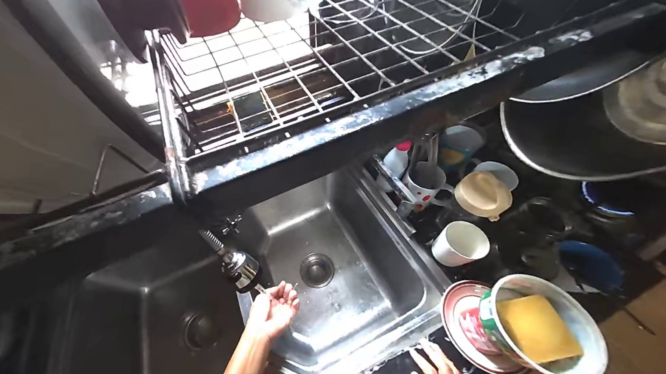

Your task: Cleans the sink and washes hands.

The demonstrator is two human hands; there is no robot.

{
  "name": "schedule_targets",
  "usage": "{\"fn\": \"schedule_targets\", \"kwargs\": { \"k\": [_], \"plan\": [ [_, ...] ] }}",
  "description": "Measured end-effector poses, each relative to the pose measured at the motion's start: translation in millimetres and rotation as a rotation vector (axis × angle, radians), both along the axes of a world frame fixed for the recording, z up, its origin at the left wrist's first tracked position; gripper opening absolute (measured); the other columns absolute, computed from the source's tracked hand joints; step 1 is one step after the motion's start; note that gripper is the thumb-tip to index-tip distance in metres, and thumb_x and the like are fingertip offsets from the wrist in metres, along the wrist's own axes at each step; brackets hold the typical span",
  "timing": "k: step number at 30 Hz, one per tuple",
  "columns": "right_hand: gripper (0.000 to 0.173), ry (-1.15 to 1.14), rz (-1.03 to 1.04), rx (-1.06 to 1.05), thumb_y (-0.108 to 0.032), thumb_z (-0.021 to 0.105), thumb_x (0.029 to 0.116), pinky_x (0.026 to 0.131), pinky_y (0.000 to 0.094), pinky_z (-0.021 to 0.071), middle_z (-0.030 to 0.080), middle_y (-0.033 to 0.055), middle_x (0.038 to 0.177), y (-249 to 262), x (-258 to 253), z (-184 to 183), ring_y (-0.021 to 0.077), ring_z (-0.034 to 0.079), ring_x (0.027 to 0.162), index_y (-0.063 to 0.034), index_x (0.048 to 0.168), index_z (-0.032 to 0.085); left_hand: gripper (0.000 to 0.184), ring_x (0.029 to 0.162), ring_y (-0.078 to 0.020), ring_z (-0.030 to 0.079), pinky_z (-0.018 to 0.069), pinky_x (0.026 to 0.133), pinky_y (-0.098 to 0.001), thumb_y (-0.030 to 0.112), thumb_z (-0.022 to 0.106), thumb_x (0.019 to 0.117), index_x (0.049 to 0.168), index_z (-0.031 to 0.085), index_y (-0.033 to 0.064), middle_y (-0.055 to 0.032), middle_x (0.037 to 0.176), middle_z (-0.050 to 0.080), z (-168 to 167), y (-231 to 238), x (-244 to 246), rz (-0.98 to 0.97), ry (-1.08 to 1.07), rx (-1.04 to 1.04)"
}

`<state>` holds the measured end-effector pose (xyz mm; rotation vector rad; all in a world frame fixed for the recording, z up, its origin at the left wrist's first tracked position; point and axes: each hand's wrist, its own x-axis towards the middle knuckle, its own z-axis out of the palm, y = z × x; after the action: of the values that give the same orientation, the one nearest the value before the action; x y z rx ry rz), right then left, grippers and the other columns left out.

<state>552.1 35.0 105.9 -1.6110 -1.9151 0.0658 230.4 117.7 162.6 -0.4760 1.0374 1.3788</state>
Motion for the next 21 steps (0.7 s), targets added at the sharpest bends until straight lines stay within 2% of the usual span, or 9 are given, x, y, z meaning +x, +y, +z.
{"fn": "schedule_targets", "kwargs": {
  "k": [8, 11, 15, 19, 21],
  "plan": [
    [0.046, 0.028, -0.019, 0.037, -0.032, 0.040, 0.0978, 0.105, 0.0472, 0.0467, 0.069, 0.0173, 0.128, 2.5, -1.2, -5.4, 0.0348, 0.063, 0.123, -0.0100, 0.110, 0.078, 0.027, 0.055, -0.0099, 0.059, 0.0528, 0.051, -0.0220, 0.023, 0.034, 0.1084, 0.090, 0.050, 0.0129, -0.0005, 0.069, 0.057, -10.3, 8.3, 8.9, 0.172, 0.087, -0.025],
    [0.045, 0.040, -0.027, 0.040, -0.032, 0.041, 0.0973, 0.105, 0.0471, 0.0474, 0.070, 0.0172, 0.126, 1.6, -1.0, -5.5, 0.0350, 0.064, 0.121, -0.0097, 0.107, 0.079, 0.021, 0.056, -0.0105, 0.058, 0.0528, 0.052, -0.0227, 0.018, 0.035, 0.1068, 0.094, 0.050, 0.0112, -0.0017, 0.072, 0.057, -14.1, 20.1, 18.8, 0.212, 0.121, -0.032],
    [0.042, 0.045, -0.007, 0.017, -0.029, 0.043, 0.0974, 0.105, 0.0482, 0.0474, 0.070, 0.0189, 0.126, -0.1, -2.1, -0.6, 0.0372, 0.064, 0.121, -0.0094, 0.108, 0.079, 0.022, 0.058, -0.0110, 0.057, 0.0524, 0.054, -0.0236, 0.020, 0.031, 0.1070, 0.099, 0.049, 0.0109, -0.0023, 0.074, 0.055, -13.2, 56.8, 35.8, 0.310, 0.184, -0.019],
    [0.038, 0.049, 0.042, -0.049, -0.024, 0.047, 0.0961, 0.104, 0.0546, 0.0483, 0.069, 0.0206, 0.127, 1.9, 2.7, 8.5, 0.0409, 0.064, 0.121, -0.0084, 0.110, 0.079, 0.026, 0.065, -0.0127, 0.056, 0.0522, 0.061, -0.0274, 0.025, 0.027, 0.1095, 0.108, 0.048, 0.0094, -0.0035, 0.082, 0.052, -1.2, 114.7, 47.6, 0.385, 0.325, 0.070],
    [0.037, 0.058, 0.037, -0.057, -0.024, 0.047, 0.0971, 0.106, 0.0520, 0.0478, 0.069, 0.0192, 0.127, 0.8, 2.3, 6.9, 0.0387, 0.064, 0.122, -0.0110, 0.111, 0.079, 0.024, 0.066, -0.0136, 0.055, 0.0524, 0.063, -0.0290, 0.025, 0.029, 0.1094, 0.103, 0.047, 0.0103, -0.0035, 0.081, 0.051, 5.0, 149.4, 45.2, 0.393, 0.423, 0.093]
  ]
}}
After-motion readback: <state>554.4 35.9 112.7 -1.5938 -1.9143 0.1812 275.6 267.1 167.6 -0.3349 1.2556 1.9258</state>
